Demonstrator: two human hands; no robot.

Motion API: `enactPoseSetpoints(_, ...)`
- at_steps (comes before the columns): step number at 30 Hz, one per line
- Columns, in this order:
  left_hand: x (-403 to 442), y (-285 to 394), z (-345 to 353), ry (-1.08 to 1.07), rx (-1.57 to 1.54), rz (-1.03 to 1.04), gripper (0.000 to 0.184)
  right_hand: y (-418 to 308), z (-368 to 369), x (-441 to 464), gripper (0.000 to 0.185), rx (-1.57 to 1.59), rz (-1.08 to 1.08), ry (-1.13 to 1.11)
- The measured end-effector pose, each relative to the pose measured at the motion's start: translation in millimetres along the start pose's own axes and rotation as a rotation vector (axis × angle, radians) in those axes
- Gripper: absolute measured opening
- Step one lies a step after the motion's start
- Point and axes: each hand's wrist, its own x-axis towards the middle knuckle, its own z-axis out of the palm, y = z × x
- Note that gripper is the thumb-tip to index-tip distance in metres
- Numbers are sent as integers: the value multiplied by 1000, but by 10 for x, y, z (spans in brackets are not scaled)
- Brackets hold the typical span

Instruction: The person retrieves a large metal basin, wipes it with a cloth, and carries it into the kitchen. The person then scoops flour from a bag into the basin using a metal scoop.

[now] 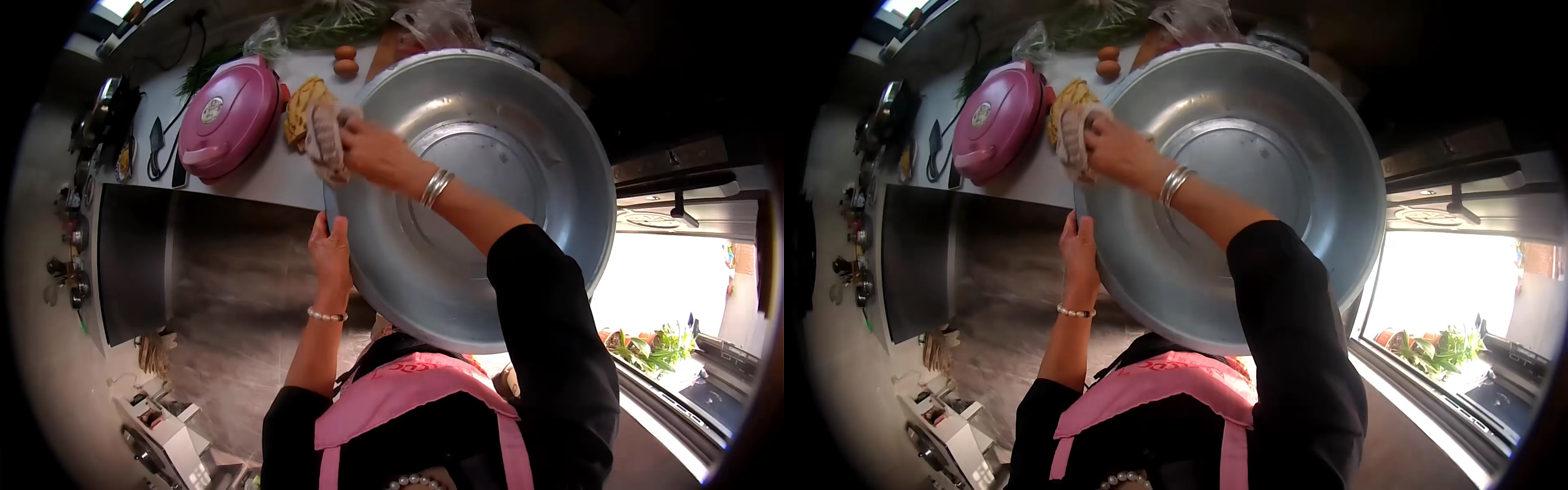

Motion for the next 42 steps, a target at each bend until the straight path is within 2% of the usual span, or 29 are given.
enactPoseSetpoints(2, -42, 42, 16, 18, 71, 49, 14, 504, -51, 23, 21, -62, 193, -13)
enactPoseSetpoints(3, -51, 63, 11, 19, 46, 45, 14, 809, -72, -33, 23, -326, 192, 187)
enactPoseSetpoints(4, -53, 71, 28, 12, 18, 37, 14, 1187, 2, -172, 25, -417, 298, 61)
enactPoseSetpoints(5, -65, 71, 43, 1, 0, 40, 14, 1441, -69, -382, 28, -423, 453, 108)
enactPoseSetpoints(6, -73, 71, 40, -7, -21, 42, 13, 1598, -256, -642, 27, -618, 550, -19)
enactPoseSetpoints(8, -58, 47, 25, 14, 9, 67, 12, 1658, -744, -1163, 25, -687, 744, -240)
enactPoseSetpoints(10, -78, 100, 40, 2, -16, 27, 11, 1887, -861, -1932, 24, -776, 956, -382)
enactPoseSetpoints(13, -47, 78, 50, -23, -151, -22, 13, 1009, -1594, -2427, 28, -645, 1204, -849)
enactPoseSetpoints(16, 18, -34, -4, -95, -241, -21, 21, -467, -2264, -2796, 44, -234, 1370, -738)
enactPoseSetpoints(17, 29, -55, -38, -126, -253, -13, 25, -731, -2369, -2996, 47, -104, 1144, -1127)
enactPoseSetpoints(18, 27, -52, -81, -153, -263, -9, 30, -1088, -2754, -2820, 47, 439, 1495, -843)
enactPoseSetpoints(19, 46, -49, -101, -192, -272, -12, 35, -1393, -2851, -3160, 42, 613, 1721, -555)
enactPoseSetpoints(20, 68, -54, -90, -238, -284, -19, 40, -1745, -2872, -3375, 40, 871, 1903, 37)
enactPoseSetpoints(21, 83, -47, -166, -366, -221, -22, 52, -2084, -2898, -3590, 39, 1075, 1960, 693)
enactPoseSetpoints(22, 93, 69, -193, -377, -106, -175, 55, -2334, -2937, -3781, 38, 1041, 1955, 833)
enactPoseSetpoints(23, 169, -104, -251, -386, -104, -81, 57, -2365, -2904, -3961, 38, 1038, 1907, 923)
enactPoseSetpoints(24, 202, -23, -290, -491, -109, -151, 57, -2538, -2794, -4197, 42, 898, 1808, 1060)
enactPoseSetpoints(25, 302, -38, -321, -521, -60, -212, 53, -2672, -2821, -4040, 45, 895, 1842, 1204)
enactPoseSetpoints(26, 318, -12, -320, -521, -25, -268, 51, -2763, -2719, -4116, 47, 893, 1710, 1255)
enactPoseSetpoints(28, 407, -8, -304, -525, 34, -342, 47, -2843, -2585, -4247, 52, 1021, 1556, 1414)
enactPoseSetpoints(30, 540, -37, -291, -527, 80, -376, 44, -2923, -2550, -4158, 57, 1171, 1456, 1471)
enactPoseSetpoints(31, 555, -1, -276, -490, 90, -362, 43, -2931, -2554, -4034, 60, 1156, 1382, 1508)
enactPoseSetpoints(33, 453, 127, -191, -419, 105, -335, 41, -2986, -2546, -4015, 62, 1319, 1204, 1521)
enactPoseSetpoints(34, 406, 209, -216, -514, 51, -333, 38, -3005, -2489, -4074, 62, 1308, 1173, 1534)
enactPoseSetpoints(37, 287, 365, -280, -436, 24, -361, 38, -3089, -2171, -4588, 59, 1386, 1080, 1620)
enactPoseSetpoints(38, 228, 420, -342, -415, -12, -380, 38, -3120, -2029, -4764, 48, 1142, 1288, 1423)
enactPoseSetpoints(40, 166, 556, -583, -523, -95, -418, 38, -3183, -1747, -5106, 26, 632, 1650, 946)
enactPoseSetpoints(41, 164, 594, -662, -577, -151, -435, 38, -3071, -1643, -5282, 21, 581, 1501, 987)
enactPoseSetpoints(42, 214, 550, -734, -547, -205, -367, 32, -3055, -1998, -4641, 14, 761, 1652, 1335)
